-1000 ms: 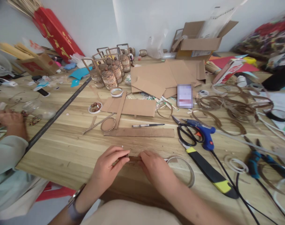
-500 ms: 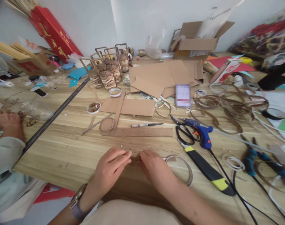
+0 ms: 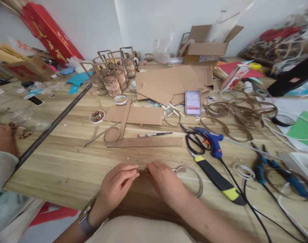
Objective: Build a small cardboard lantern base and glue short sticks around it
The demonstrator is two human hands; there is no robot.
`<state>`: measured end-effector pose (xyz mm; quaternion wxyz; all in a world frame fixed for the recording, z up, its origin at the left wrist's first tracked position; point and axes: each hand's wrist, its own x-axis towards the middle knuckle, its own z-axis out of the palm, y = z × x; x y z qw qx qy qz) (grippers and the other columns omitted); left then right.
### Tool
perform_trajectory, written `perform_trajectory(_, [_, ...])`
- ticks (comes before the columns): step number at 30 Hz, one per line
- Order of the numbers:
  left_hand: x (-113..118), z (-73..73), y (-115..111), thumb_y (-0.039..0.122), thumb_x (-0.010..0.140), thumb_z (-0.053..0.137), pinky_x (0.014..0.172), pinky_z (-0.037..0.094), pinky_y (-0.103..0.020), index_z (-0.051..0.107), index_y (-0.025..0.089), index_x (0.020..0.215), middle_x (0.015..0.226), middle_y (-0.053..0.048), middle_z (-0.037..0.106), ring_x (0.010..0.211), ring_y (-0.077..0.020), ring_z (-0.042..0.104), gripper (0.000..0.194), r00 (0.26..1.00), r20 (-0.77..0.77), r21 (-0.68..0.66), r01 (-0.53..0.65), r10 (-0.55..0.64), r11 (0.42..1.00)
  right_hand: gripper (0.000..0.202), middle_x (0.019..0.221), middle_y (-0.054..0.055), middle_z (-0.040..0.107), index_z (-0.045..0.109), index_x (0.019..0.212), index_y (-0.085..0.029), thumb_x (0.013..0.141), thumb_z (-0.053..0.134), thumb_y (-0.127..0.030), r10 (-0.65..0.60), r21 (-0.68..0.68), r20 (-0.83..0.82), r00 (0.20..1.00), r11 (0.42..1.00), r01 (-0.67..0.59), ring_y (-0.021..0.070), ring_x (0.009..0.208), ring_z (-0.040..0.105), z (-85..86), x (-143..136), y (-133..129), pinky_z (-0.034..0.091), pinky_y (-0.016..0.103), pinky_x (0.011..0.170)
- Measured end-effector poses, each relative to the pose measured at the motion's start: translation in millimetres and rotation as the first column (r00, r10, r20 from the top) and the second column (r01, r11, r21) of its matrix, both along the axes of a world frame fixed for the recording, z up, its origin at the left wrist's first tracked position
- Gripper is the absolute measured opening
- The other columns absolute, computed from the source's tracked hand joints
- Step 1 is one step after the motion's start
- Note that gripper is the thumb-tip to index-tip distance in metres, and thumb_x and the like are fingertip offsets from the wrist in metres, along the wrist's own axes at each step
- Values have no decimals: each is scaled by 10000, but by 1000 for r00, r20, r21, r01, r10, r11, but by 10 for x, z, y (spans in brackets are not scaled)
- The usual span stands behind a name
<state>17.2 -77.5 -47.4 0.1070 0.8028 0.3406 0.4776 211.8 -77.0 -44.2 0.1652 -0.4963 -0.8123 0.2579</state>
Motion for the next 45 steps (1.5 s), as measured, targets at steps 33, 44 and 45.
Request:
perform_trajectory(33, [-35,39,12,105,998,459,760,577,-262,650,188,1034,938,-59,729,846,-150,690,211,985,-153,2,81,-80,997,97,911,70,670,615,812,-210,807,609,-113,-120,208,441,890,978,29,274,907,574,125,577,-15,381,389,763])
perform_trajectory(44, [-14,103,21,143,1022,409,749,576,-297,647,177,1057,931,-77,721,842,-172,682,242,980,-157,-1,123,-122,992,160,838,29,672,615,910,-222,889,492,-122,79,251,175,981,960,-122,203,839,605,614,332,42,351,406,921])
perform_trajectory(45, [-9,101,25,153,1025,407,749,575,-295,650,176,1052,929,-76,721,840,-172,681,246,980,-158,0,124,-123,992,167,850,36,674,611,926,-215,888,482,-116,79,262,179,981,957,-125,209,846,604,626,285,46,349,414,930])
